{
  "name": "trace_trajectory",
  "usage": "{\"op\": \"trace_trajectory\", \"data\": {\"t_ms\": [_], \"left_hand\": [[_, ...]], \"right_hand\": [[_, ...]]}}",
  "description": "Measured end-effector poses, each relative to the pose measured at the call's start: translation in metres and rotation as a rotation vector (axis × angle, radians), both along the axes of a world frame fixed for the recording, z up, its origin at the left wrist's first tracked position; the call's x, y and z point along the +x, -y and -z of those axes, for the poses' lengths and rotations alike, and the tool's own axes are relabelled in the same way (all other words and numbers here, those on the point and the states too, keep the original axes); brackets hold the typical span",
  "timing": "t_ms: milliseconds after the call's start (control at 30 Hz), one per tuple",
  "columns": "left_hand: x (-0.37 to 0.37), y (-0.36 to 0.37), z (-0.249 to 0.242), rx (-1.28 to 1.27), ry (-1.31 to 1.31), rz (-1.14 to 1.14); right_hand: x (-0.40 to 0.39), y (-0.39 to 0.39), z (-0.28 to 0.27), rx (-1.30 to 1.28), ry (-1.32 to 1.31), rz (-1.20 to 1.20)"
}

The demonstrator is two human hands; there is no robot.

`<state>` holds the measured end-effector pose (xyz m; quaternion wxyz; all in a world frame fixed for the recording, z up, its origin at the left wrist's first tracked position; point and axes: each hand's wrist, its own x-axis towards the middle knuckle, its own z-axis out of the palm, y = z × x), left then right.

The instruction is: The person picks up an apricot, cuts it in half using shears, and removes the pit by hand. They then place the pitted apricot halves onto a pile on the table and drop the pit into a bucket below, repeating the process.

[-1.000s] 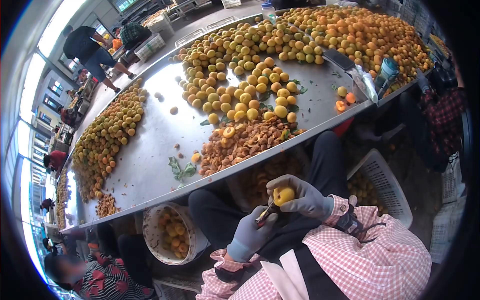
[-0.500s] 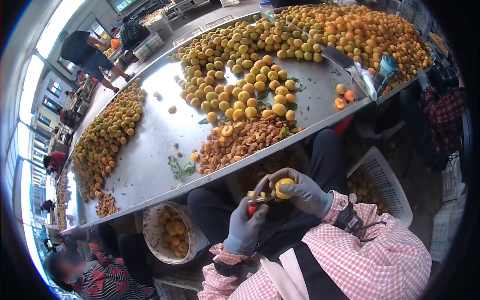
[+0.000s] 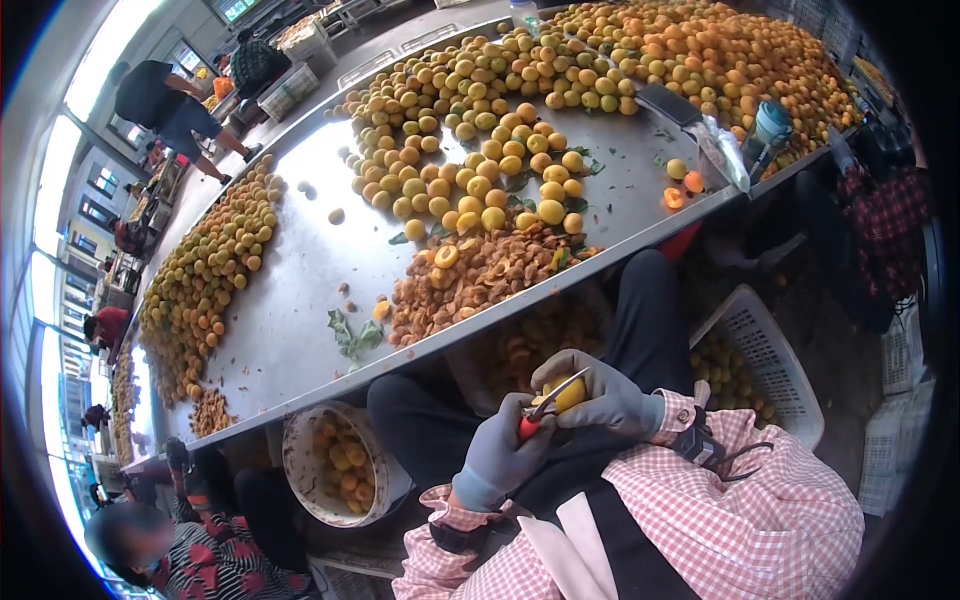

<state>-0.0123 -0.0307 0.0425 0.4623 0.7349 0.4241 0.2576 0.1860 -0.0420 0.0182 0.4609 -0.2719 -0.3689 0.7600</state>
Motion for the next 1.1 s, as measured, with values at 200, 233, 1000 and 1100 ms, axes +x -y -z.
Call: {"op": "trace_trajectory", "data": {"t_ms": [200, 233, 1000, 1100], "left_hand": [[0.001, 0.003, 0.004, 0.102, -0.056, -0.016], [0.001, 0.003, 0.004, 0.122, -0.071, -0.03], [0.0, 0.013, 0.008, 0.138, -0.097, -0.08], [0.001, 0.013, 0.009, 0.134, -0.092, -0.077]], "right_hand": [[0.0, 0.001, -0.002, -0.005, -0.001, -0.023], [0.0, 0.002, -0.002, -0.01, 0.0, -0.016], [-0.006, 0.006, -0.001, 0.076, 0.01, 0.016], [-0.007, 0.007, -0.002, 0.175, 0.122, 0.046]]}}
